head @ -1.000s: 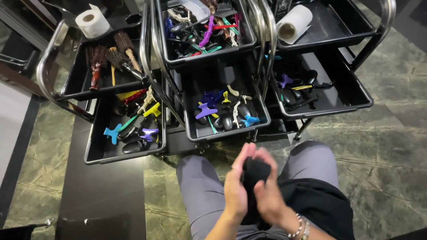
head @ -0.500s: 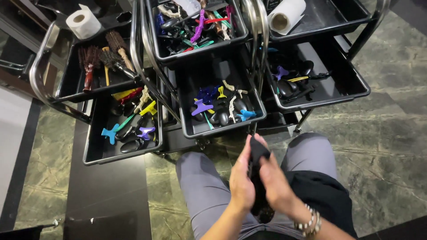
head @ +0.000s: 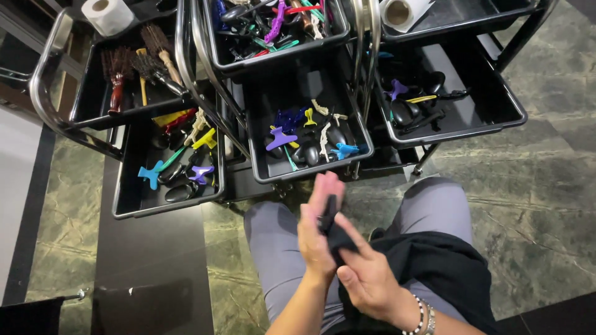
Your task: Cleaning individual hair clips by wiping them with a cloth and organizing them in a trolley tray.
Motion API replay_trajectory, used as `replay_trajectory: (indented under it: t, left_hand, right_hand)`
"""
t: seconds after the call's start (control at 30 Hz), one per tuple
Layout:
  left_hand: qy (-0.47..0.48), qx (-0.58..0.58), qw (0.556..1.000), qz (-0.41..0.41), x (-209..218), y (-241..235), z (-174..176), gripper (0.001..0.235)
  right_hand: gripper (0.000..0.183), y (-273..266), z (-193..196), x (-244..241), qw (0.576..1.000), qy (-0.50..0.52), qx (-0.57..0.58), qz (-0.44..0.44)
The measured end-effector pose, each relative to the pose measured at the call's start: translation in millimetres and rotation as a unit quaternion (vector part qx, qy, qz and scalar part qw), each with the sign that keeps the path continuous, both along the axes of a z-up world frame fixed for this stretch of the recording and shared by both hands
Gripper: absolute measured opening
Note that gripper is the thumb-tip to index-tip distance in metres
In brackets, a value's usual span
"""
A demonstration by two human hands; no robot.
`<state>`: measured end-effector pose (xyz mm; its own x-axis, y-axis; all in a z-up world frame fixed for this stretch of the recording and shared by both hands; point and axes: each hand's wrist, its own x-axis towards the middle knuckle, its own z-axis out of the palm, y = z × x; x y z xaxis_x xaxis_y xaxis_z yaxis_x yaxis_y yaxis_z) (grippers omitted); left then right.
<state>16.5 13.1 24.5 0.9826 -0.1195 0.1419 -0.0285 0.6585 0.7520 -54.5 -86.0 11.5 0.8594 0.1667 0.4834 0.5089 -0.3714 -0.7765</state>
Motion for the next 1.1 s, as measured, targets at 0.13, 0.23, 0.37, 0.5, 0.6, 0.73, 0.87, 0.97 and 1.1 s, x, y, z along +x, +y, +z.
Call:
replay_trajectory:
  t: [0.13,0.23,0.37,0.5,0.6,0.73,0.87,0.97,1.1]
  left_hand:
    - [-0.071,0.253,0.964,0.022,-22,-9,0,0.064]
    - [-0.116,0.263,0.958,-0.006,-24,-9,6,0.063]
    - [-0.152,0.215,0.965,0.015,-12,-8,15,0.06]
    - [-0.18,0.331,0.926,0.022,-20,-14,1,0.073]
    - [-0.177,0.25,0.952,-0.016,-36,-21,12,0.071]
    - [-0.121,0.244,0.962,-0.014,-22,-19,-2,0.077]
    - [-0.061,0.075,0.995,0.028,-5,-10,12,0.066]
    - [-0.086,0.159,0.983,0.031,-17,-12,11,0.061]
    - [-0.113,0.243,0.963,0.009,-35,-20,0,0.059]
  right_hand:
    - [0.074,-14,21,25,0.997,0.002,-0.018,-0.078]
    - [0.097,-12,27,18,0.993,0.034,-0.018,-0.11]
    - [0.108,-5,22,6,0.992,0.104,-0.029,-0.06]
    - [0.078,-24,-19,15,0.992,0.051,-0.061,-0.103]
    - [0.1,-28,24,34,0.99,0.09,0.046,-0.101]
    - [0.093,-15,15,16,0.995,0.027,-0.008,-0.097]
    - [0.083,-2,14,0,0.998,0.056,-0.03,-0.02]
    - [0.084,-14,18,15,0.997,0.047,-0.039,-0.038]
    - [0.086,-19,38,19,0.997,0.025,-0.019,-0.072]
